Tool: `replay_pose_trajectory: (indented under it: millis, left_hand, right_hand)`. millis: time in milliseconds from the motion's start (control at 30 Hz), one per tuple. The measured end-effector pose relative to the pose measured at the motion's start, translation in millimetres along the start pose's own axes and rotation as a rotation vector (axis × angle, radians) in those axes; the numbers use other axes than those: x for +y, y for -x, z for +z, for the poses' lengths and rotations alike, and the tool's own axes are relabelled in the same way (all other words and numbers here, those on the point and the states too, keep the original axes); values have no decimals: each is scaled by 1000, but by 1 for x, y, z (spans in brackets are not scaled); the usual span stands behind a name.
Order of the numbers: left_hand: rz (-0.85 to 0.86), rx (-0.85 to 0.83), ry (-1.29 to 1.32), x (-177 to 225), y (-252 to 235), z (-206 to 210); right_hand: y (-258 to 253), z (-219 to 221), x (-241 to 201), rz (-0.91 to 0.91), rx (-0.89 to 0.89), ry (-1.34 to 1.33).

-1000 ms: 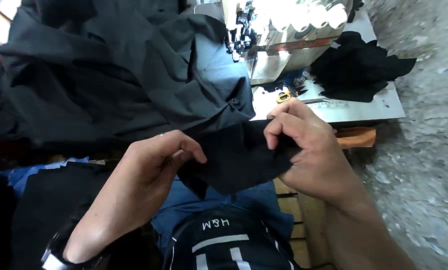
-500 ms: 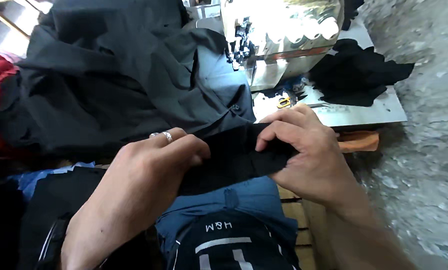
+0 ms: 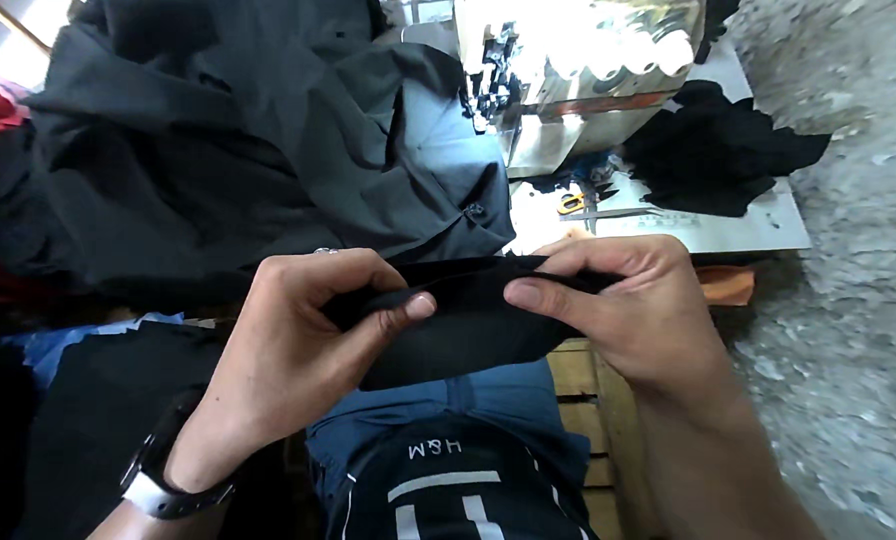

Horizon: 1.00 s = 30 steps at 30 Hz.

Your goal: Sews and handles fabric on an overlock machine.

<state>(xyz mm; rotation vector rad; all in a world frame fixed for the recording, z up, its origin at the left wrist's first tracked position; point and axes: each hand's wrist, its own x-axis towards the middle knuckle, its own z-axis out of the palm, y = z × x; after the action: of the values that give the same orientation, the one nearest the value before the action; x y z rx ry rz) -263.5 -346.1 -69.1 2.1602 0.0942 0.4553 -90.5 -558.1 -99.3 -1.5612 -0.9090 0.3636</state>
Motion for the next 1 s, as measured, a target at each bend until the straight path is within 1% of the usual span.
replay_pose_trajectory:
  millis: [133, 233, 333, 400, 467, 533, 667, 800, 900, 1000]
  left_hand:
    - [-24, 23, 1, -1, 2, 2]
    - [-41, 102, 4, 1, 4, 8]
    - [-76, 178, -23, 0, 1, 15]
    - [-79, 237, -46, -6, -2, 19]
    - [-67, 269, -4, -12, -6, 23]
    - [-75, 269, 71, -18, -10, 26]
    - [-132, 277, 211, -21, -17, 32]
    - [-140, 269, 173, -22, -26, 32]
    - [-161, 243, 150, -26, -36, 32]
    - [-158, 212, 119, -31, -52, 30]
  right_hand:
    - [1, 4, 2, 16, 6, -67]
    - [2, 10, 2, 31, 54, -89]
    - [0, 16, 3, 3, 111, -147]
    - [-3, 17, 4, 41, 100, -94]
    - [-7, 16, 7, 100, 66, -15]
    - [-10, 16, 12, 117, 34, 5]
    - [-14, 19, 22, 141, 45, -81]
    - [-19, 17, 30, 161, 50, -141]
    - [-24, 11, 38, 196, 27, -239]
    - [-29, -1, 47, 266, -75, -325]
